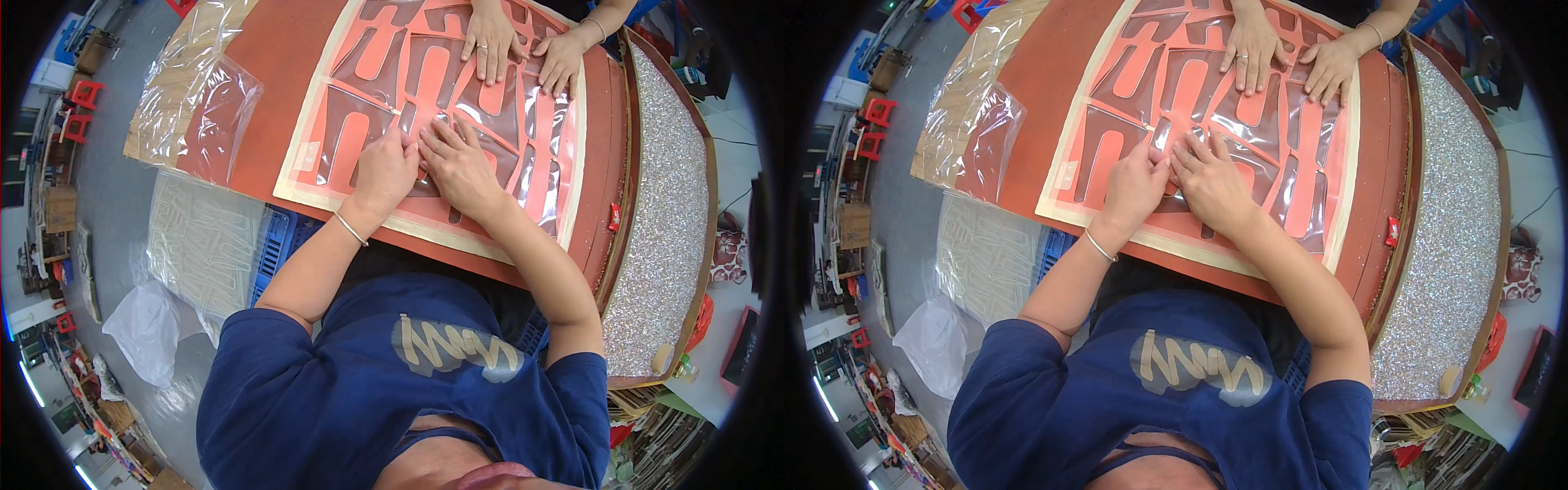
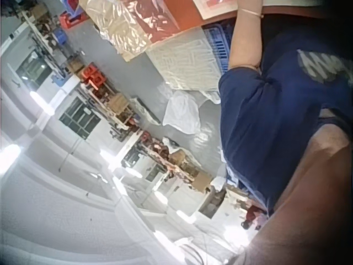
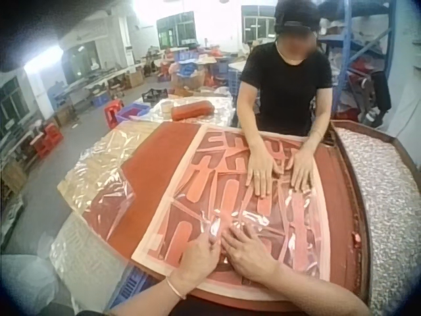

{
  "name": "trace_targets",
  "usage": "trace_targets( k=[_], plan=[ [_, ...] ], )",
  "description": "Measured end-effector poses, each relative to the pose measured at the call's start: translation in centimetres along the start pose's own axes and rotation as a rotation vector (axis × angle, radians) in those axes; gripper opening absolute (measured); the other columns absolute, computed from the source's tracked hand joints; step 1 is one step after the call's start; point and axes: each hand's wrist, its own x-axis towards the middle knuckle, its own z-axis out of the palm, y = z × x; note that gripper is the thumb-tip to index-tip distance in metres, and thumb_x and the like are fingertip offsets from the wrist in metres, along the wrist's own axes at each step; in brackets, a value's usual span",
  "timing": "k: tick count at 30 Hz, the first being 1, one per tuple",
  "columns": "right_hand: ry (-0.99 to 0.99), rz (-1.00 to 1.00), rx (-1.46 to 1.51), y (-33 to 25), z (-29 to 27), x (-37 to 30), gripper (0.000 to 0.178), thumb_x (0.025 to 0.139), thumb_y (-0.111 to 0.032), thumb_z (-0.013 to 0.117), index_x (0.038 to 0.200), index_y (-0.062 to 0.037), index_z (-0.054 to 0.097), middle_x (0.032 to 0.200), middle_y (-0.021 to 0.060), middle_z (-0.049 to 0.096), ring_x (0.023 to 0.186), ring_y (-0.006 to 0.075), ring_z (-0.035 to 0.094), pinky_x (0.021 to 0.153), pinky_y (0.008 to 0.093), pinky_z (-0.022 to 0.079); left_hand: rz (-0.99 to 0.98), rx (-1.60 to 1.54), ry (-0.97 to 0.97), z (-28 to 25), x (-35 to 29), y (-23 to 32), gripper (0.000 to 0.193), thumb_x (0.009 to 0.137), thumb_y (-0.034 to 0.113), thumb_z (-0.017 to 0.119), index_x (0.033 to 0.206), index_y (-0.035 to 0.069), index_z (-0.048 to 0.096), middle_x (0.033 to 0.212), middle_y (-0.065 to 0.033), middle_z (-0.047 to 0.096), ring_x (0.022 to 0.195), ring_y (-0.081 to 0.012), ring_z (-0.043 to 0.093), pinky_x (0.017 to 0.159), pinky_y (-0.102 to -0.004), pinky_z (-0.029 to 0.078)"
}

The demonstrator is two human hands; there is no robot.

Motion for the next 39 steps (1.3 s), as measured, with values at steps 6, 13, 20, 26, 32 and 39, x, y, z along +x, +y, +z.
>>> trace_targets(
  k=[6, 13, 20, 26, 32, 39],
  plan=[
    [-0.003, 0.083, -0.060, -1.2, 0.6, -0.3, 0.034, 0.084, -0.017, 0.052, 0.106, 0.0066, 0.062, 0.118, 0.0176, 0.059, 0.119, 0.0314, 0.048, 0.103, 0.0542, 0.029, 0.135, 0.213, -0.046, -1.7, -3.3, 1.9, 0.014, 0.084, 0.012, 0.059, 0.086, -0.002, 0.058, 0.073, -0.0185, 0.062, 0.068, -0.0355, 0.062, 0.062, -0.0437, 0.049],
    [-0.130, 0.054, -0.140, -5.5, -1.5, -0.7, 0.036, 0.083, -0.020, 0.055, 0.104, 0.0082, 0.062, 0.117, 0.0198, 0.058, 0.124, 0.0325, 0.044, 0.107, 0.0567, 0.022, 0.511, 0.595, 0.096, -5.5, -1.5, -0.6, 0.040, 0.092, 0.024, 0.050, 0.124, 0.000, 0.050, 0.130, -0.0229, 0.046, 0.123, -0.0393, 0.042, 0.102, -0.0504, 0.033],
    [0.109, 0.436, 0.085, -3.7, -4.7, -5.3, 0.045, 0.086, -0.036, 0.057, 0.108, 0.0023, 0.059, 0.122, 0.0195, 0.053, 0.120, 0.0340, 0.046, 0.109, 0.0511, 0.023, 0.343, 0.518, -0.085, -4.6, -3.2, -4.6, 0.062, 0.094, 0.029, 0.046, 0.141, -0.005, 0.022, 0.143, -0.0222, 0.033, 0.135, -0.0380, 0.027, 0.107, -0.0585, 0.018],
    [-0.445, 0.826, 0.709, 6.5, -7.9, -7.8, 0.069, 0.090, -0.051, 0.045, 0.139, -0.0031, 0.035, 0.146, 0.0179, 0.030, 0.135, 0.0394, 0.026, 0.109, 0.0508, 0.022, 0.168, 0.569, -0.100, -6.5, -4.2, -5.4, 0.070, 0.091, 0.036, 0.050, 0.142, -0.003, 0.021, 0.144, -0.0262, 0.029, 0.136, -0.0396, 0.023, 0.109, -0.0556, 0.013],
    [-0.145, 0.990, -0.189, 9.7, -6.3, -10.1, 0.080, 0.089, -0.061, 0.037, 0.145, -0.0059, 0.022, 0.151, 0.0169, 0.019, 0.141, 0.0336, 0.013, 0.112, 0.0537, 0.008, -0.082, 0.699, -0.021, -7.7, -4.3, -6.2, 0.082, 0.089, 0.054, 0.046, 0.144, -0.001, 0.019, 0.148, -0.0276, 0.016, 0.137, -0.0453, 0.013, 0.108, -0.0596, 0.012],
    [-0.146, 0.907, 0.132, 7.1, -7.3, -13.9, 0.082, 0.090, -0.060, 0.035, 0.143, 0.0017, 0.023, 0.150, 0.0213, 0.018, 0.142, 0.0322, 0.010, 0.114, 0.0489, 0.008, -0.035, 0.656, 0.046, -9.4, -3.5, -8.1, 0.076, 0.090, 0.053, 0.046, 0.139, -0.003, 0.031, 0.135, -0.0311, 0.039, 0.124, -0.0450, 0.037, 0.104, -0.0524, 0.027]
  ],
)
